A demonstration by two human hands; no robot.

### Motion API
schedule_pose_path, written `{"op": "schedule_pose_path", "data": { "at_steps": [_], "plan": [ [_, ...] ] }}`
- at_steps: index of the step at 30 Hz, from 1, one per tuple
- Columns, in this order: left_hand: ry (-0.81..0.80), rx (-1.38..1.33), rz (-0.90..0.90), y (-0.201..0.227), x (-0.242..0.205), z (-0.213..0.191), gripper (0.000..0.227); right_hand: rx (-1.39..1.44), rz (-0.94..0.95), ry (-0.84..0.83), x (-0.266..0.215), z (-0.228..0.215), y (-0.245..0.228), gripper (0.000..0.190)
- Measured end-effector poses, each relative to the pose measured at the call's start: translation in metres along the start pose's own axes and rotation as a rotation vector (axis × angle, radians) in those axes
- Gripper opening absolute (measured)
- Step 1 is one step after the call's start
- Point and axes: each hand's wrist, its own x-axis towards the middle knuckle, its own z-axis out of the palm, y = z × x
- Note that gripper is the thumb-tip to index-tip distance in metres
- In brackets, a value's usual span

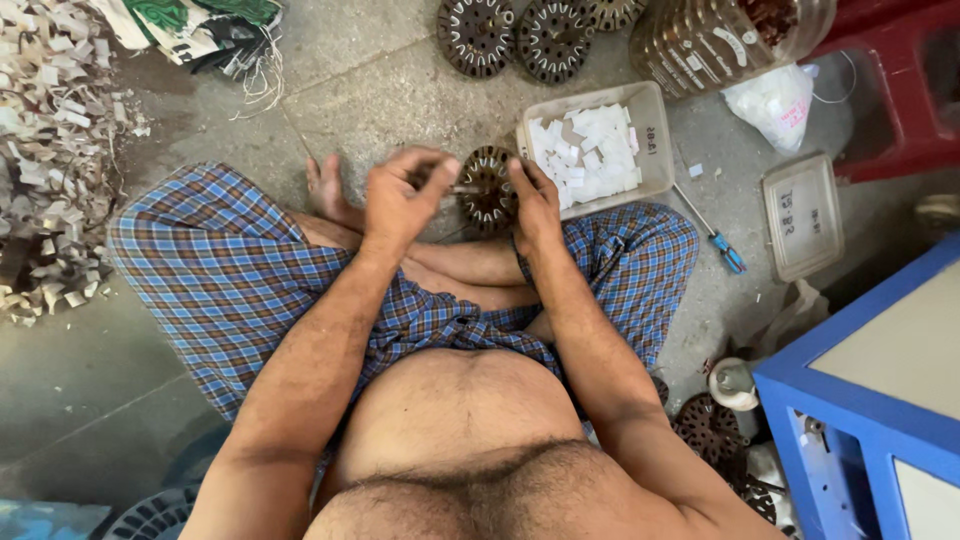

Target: The person sits on the floor and inserts small white plastic pieces into the slots of a circular metal stator. They repeatedly pick up the pieces from a nearby container and place them into the stator, occasionally using a metal rod to adjust the components.

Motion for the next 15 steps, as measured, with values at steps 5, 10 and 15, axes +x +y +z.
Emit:
{"op": "schedule_pose_path", "data": {
  "at_steps": [5, 10, 15],
  "plan": [
    [0.247, 0.144, 0.069, -0.034, 0.02, -0.008, 0.033, 0.321, 0.178, 0.002, -0.006, 0.011, -0.011, 0.049],
    [0.022, -0.204, -0.182, -0.056, 0.025, 0.007, 0.039, 0.464, 0.12, -0.226, -0.018, 0.031, -0.029, 0.045],
    [0.095, -0.227, -0.183, -0.059, 0.024, 0.006, 0.03, 0.399, 0.182, -0.231, -0.013, 0.035, -0.033, 0.046]
  ]
}}
